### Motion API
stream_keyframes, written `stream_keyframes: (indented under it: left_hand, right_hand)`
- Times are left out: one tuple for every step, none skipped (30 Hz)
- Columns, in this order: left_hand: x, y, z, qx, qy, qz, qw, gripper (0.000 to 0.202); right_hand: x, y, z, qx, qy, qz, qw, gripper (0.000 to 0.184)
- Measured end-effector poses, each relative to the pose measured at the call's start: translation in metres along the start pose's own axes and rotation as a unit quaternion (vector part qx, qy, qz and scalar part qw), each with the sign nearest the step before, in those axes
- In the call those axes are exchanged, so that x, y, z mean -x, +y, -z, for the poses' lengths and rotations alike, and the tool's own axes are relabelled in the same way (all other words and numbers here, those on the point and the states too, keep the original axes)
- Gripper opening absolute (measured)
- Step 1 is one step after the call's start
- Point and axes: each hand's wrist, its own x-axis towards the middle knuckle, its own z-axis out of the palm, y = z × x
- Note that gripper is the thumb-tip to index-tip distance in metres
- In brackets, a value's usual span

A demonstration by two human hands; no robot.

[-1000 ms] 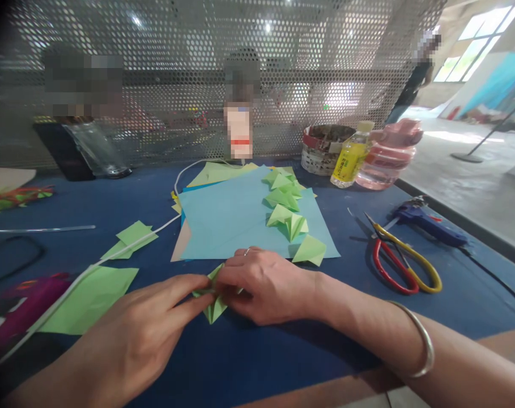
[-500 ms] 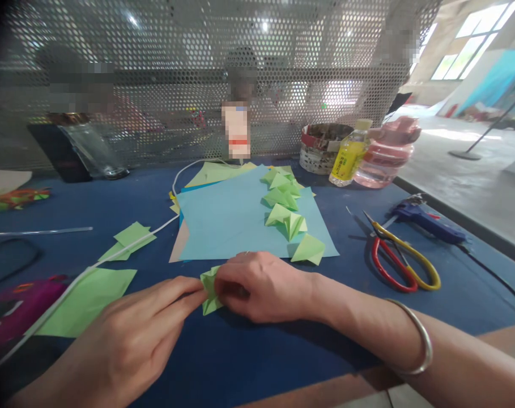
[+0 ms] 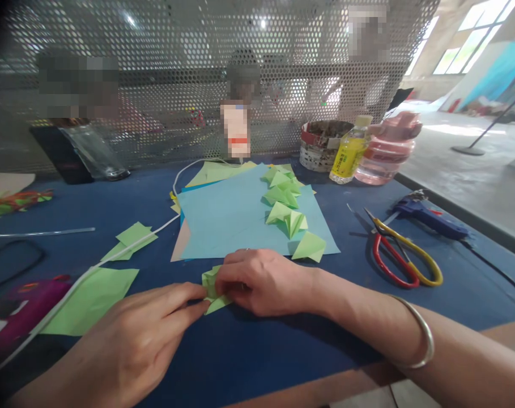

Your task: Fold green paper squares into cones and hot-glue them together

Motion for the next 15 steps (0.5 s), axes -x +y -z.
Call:
stream_keyframes:
  left_hand:
    - [-0.0001,0.0000,0.0002,0.002,0.000,-0.002,1.000,0.032]
    - [-0.0002,0.0001,0.0003,0.004,0.002,-0.004,1.000,0.032]
    - [-0.0004,0.0002,0.0002,0.006,0.005,-0.006,1.000,0.031]
    - [-0.0007,0.0003,0.0001,0.007,0.011,-0.007,1.000,0.031]
    - [-0.0011,0.0003,0.0000,0.008,0.016,-0.011,1.000,0.031]
    - [-0.0016,0.0004,-0.0002,0.006,0.019,-0.014,1.000,0.031]
    - [-0.0020,0.0004,-0.0003,0.003,0.021,-0.018,1.000,0.032]
    - [-0.0022,0.0004,-0.0004,-0.001,0.021,-0.023,1.000,0.033]
    - [-0.0022,0.0002,-0.0005,-0.006,0.016,-0.027,0.999,0.035]
    - [-0.0019,0.0000,-0.0006,-0.011,0.012,-0.032,0.999,0.036]
    - [-0.0014,-0.0003,-0.0007,-0.015,0.008,-0.035,0.999,0.036]
    - [-0.0007,-0.0007,-0.0008,-0.017,0.004,-0.039,0.999,0.036]
    - [0.0001,-0.0012,-0.0010,-0.017,-0.001,-0.042,0.999,0.036]
    - [0.0008,-0.0016,-0.0012,-0.017,-0.008,-0.044,0.999,0.036]
    - [0.0014,-0.0020,-0.0014,-0.017,-0.014,-0.044,0.999,0.036]
  right_hand:
    - [0.0000,0.0006,0.0005,0.001,-0.002,0.006,1.000,0.020]
    - [0.0001,0.0012,0.0007,0.004,-0.003,0.012,1.000,0.020]
    - [0.0001,0.0016,0.0009,0.009,-0.002,0.017,1.000,0.020]
    - [0.0001,0.0020,0.0009,0.015,0.000,0.020,1.000,0.020]
    - [0.0001,0.0022,0.0009,0.020,0.000,0.022,1.000,0.019]
    - [0.0001,0.0023,0.0009,0.023,0.000,0.022,0.999,0.019]
    - [0.0001,0.0024,0.0008,0.024,-0.001,0.021,0.999,0.018]
    - [0.0001,0.0024,0.0008,0.024,-0.003,0.021,0.999,0.018]
    - [0.0001,0.0025,0.0008,0.025,-0.005,0.021,0.999,0.018]
    - [0.0002,0.0027,0.0008,0.025,-0.006,0.023,0.999,0.017]
    - [0.0004,0.0029,0.0007,0.026,-0.006,0.025,0.999,0.017]
    - [0.0006,0.0031,0.0007,0.029,-0.006,0.028,0.999,0.016]
    - [0.0008,0.0033,0.0006,0.032,-0.006,0.029,0.999,0.015]
    - [0.0010,0.0035,0.0005,0.034,-0.005,0.031,0.999,0.015]
    - [0.0013,0.0036,0.0005,0.035,-0.005,0.032,0.999,0.015]
